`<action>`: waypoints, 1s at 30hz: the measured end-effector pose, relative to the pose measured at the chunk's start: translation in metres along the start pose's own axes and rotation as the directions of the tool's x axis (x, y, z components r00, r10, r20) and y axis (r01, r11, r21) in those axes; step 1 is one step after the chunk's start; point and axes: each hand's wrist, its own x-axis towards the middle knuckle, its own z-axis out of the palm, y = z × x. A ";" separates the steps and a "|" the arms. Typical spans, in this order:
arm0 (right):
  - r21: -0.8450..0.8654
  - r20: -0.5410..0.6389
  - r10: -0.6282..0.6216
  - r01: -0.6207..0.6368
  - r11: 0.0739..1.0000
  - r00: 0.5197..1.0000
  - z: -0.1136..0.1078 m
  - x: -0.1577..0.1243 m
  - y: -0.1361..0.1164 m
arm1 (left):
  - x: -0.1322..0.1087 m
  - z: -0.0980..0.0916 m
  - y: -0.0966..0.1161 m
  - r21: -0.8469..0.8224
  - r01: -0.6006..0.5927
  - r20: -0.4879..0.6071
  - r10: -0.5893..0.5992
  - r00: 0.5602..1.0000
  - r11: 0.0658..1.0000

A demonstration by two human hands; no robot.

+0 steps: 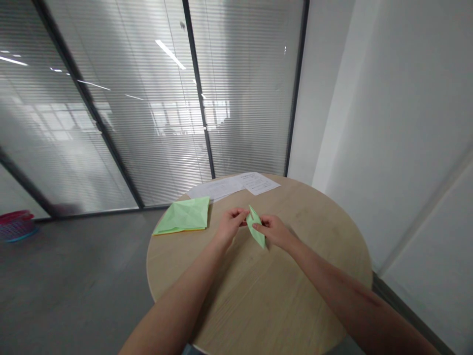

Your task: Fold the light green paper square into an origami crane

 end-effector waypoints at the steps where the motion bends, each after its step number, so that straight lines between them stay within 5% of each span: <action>1: 0.000 -0.010 0.000 0.000 1.000 1.000 0.000 0.001 0.001 | 0.000 0.000 0.000 0.005 0.009 0.008 -0.009 1.000 1.000; 8: 0.010 -0.128 0.021 -0.020 1.000 0.992 -0.006 0.003 0.001 | 0.002 -0.002 -0.008 0.152 0.030 0.166 -0.056 0.985 0.988; 17: 0.265 -0.132 0.011 0.024 0.964 0.991 -0.006 0.004 0.002 | 0.004 -0.003 -0.013 0.162 0.016 0.102 -0.033 0.994 0.987; 30: 0.195 -0.145 -0.011 0.040 0.980 0.989 -0.010 0.006 0.008 | 0.007 -0.003 -0.018 0.186 -0.104 0.128 0.080 0.988 0.977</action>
